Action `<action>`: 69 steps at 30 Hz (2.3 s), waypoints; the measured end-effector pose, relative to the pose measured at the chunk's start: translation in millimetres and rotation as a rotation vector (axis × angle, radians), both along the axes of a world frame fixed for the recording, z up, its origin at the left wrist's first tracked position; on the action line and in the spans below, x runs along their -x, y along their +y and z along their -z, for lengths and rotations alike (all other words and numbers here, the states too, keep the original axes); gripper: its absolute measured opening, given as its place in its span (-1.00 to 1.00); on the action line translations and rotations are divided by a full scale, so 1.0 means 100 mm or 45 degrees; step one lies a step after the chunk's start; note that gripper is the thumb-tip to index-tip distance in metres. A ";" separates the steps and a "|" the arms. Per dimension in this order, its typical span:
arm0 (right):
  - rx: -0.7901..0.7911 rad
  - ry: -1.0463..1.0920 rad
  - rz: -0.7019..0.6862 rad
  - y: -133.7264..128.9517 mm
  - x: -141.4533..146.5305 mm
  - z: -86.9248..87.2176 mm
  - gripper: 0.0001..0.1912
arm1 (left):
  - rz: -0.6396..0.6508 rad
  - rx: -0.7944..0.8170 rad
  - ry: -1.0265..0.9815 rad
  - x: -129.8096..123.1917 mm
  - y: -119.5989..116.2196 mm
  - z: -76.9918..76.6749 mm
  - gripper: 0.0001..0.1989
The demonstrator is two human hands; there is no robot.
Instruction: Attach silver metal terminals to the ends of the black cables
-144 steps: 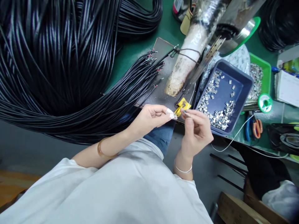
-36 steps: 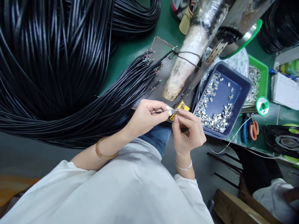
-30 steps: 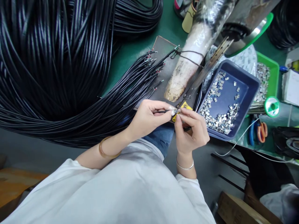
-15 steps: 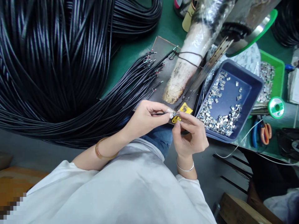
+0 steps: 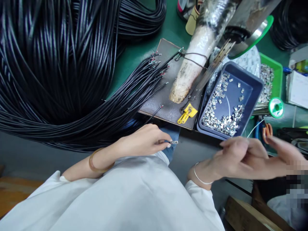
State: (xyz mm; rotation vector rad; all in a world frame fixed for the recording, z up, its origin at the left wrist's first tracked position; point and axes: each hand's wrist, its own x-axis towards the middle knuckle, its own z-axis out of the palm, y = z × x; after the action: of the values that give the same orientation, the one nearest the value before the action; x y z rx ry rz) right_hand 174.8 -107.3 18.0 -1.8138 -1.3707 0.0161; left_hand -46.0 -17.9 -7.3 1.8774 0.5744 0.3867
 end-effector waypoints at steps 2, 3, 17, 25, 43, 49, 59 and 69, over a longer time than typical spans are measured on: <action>-0.089 0.028 0.148 0.08 -0.05 -0.09 -0.73 | -0.162 -0.131 0.002 0.06 0.01 0.02 -0.86; -0.052 0.033 0.170 0.14 -0.10 -0.11 -0.82 | -0.311 -0.216 0.000 0.09 0.03 0.03 -0.84; 0.396 -0.538 0.011 0.91 -0.81 0.07 -0.85 | -0.848 -0.542 0.089 -0.01 0.14 0.08 -0.93; 0.343 -0.376 0.046 0.71 -0.77 0.09 -0.85 | -0.093 1.050 -0.497 -0.16 -0.21 -0.24 -0.90; -0.341 0.315 -0.223 0.29 0.44 0.15 -0.95 | -0.625 0.842 -0.593 -0.31 0.00 -0.08 -0.84; -0.130 0.482 -0.381 0.35 0.43 0.26 -0.96 | -0.593 0.629 -0.579 -0.33 0.00 -0.06 -0.85; -0.058 0.514 -0.416 0.31 0.36 0.27 -0.96 | -0.528 0.013 -0.380 -0.27 0.02 -0.02 -0.85; -0.208 0.362 -0.325 0.25 0.43 0.26 -0.94 | -0.411 0.759 -0.493 -0.26 -0.02 -0.05 -0.81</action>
State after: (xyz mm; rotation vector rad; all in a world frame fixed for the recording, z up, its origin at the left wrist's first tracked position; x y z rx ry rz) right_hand 131.9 -81.8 -8.1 -1.4316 -1.3470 0.2783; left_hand -19.7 -19.8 -2.8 1.1037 0.6407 0.6865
